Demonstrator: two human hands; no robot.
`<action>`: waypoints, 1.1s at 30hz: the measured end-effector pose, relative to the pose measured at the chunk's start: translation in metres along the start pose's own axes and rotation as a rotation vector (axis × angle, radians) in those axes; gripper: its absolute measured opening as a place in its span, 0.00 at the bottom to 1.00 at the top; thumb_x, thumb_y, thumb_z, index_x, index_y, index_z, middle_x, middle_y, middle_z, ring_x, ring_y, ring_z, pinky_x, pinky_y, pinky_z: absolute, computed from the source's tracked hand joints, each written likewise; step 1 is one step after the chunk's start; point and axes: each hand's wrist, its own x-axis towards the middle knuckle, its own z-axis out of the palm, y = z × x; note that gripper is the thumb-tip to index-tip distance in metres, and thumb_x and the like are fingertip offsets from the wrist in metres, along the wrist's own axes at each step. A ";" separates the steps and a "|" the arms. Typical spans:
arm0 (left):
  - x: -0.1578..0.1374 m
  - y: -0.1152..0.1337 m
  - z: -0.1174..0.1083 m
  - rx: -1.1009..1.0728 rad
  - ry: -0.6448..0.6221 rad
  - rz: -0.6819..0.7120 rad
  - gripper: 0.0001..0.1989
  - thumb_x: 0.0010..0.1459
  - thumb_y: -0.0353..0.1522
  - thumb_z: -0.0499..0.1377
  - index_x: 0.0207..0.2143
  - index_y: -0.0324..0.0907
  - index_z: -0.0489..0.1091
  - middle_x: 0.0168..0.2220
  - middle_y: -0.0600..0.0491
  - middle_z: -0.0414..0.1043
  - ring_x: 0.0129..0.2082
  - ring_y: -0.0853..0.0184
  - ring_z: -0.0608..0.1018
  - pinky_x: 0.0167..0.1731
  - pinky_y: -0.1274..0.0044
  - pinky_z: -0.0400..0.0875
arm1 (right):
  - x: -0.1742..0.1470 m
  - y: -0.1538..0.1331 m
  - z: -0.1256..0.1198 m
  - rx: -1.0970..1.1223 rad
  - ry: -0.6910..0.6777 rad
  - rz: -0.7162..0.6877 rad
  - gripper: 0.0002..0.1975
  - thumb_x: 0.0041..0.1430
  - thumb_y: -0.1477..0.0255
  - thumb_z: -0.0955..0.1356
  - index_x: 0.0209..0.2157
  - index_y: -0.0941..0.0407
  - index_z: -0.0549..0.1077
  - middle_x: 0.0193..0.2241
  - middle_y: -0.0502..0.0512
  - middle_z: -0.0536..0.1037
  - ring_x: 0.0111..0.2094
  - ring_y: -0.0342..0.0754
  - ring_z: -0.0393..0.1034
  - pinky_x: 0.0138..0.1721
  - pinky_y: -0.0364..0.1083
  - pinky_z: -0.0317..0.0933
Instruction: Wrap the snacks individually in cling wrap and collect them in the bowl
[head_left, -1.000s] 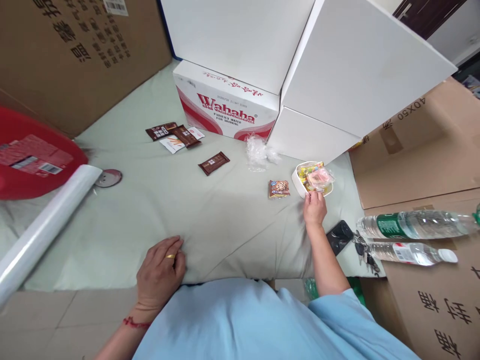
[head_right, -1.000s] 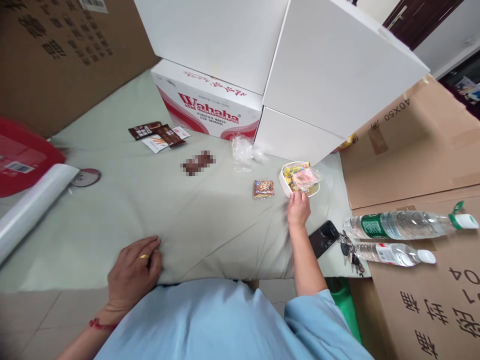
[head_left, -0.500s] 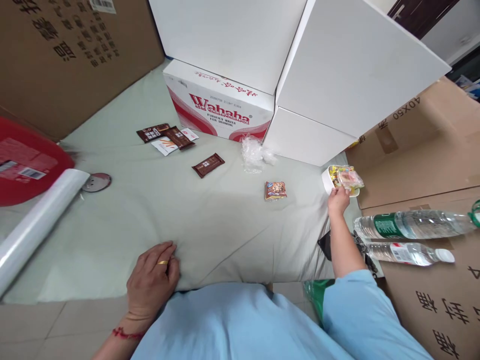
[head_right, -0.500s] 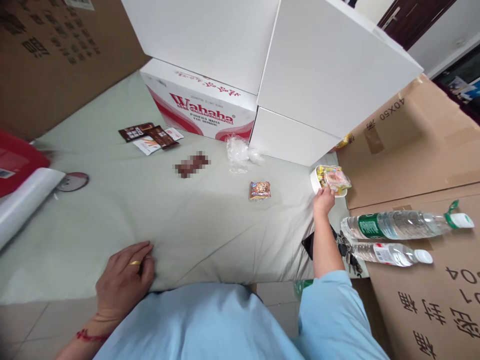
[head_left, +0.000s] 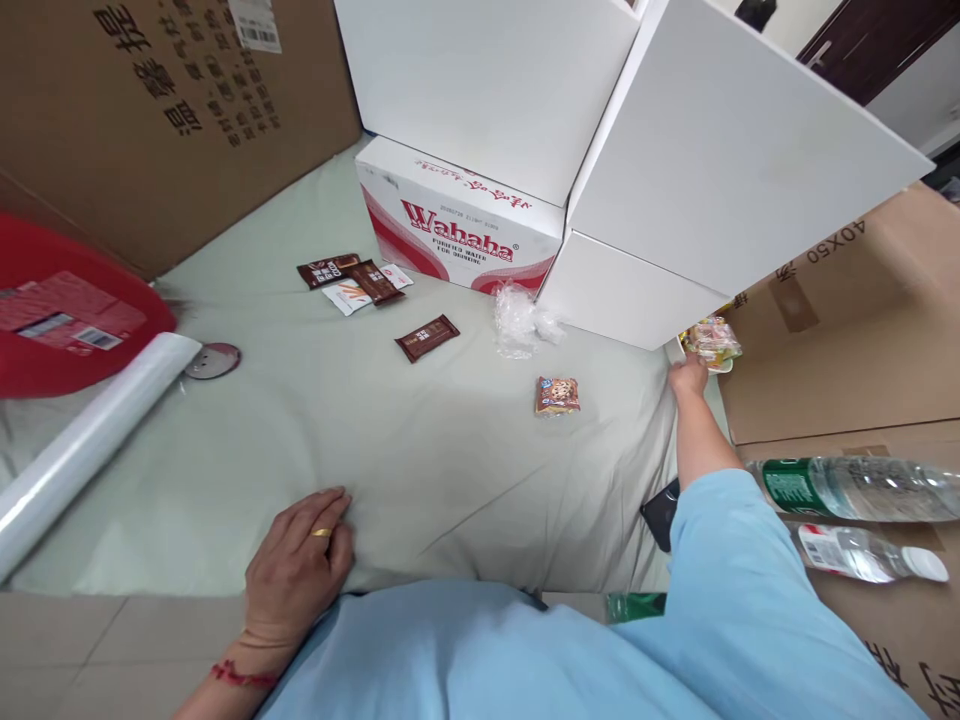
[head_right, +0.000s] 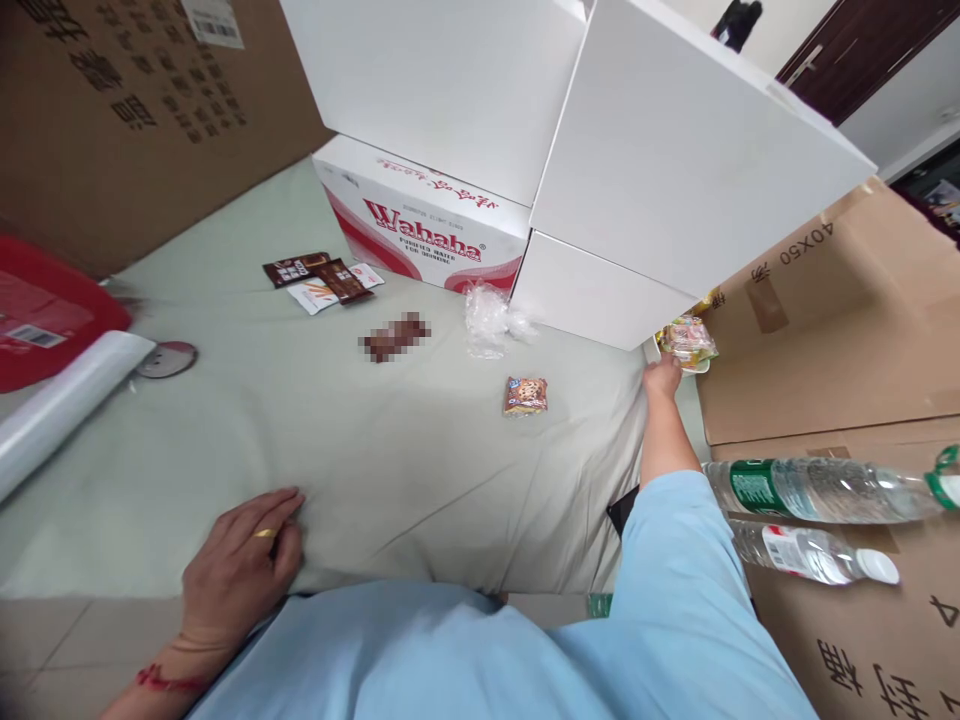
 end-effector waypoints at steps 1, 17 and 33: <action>0.000 0.000 0.000 0.004 -0.002 -0.006 0.15 0.62 0.24 0.59 0.50 0.40 0.74 0.47 0.42 0.82 0.45 0.53 0.81 0.49 0.63 0.77 | 0.003 -0.002 0.001 -0.008 -0.014 -0.005 0.24 0.60 0.73 0.64 0.56 0.67 0.76 0.50 0.70 0.76 0.52 0.60 0.69 0.58 0.55 0.61; -0.006 -0.003 0.003 -0.028 -0.008 -0.030 0.18 0.62 0.25 0.59 0.54 0.43 0.74 0.48 0.44 0.82 0.47 0.53 0.83 0.51 0.62 0.77 | 0.007 -0.027 -0.011 -0.207 -0.070 0.058 0.19 0.69 0.74 0.63 0.54 0.68 0.78 0.48 0.75 0.80 0.50 0.60 0.76 0.51 0.52 0.67; -0.005 -0.001 0.002 -0.055 0.030 -0.029 0.20 0.61 0.24 0.60 0.55 0.42 0.74 0.48 0.44 0.83 0.47 0.54 0.83 0.51 0.63 0.78 | -0.084 -0.034 -0.050 -0.357 -0.089 -0.081 0.17 0.67 0.74 0.63 0.50 0.64 0.79 0.46 0.72 0.80 0.48 0.61 0.77 0.46 0.51 0.66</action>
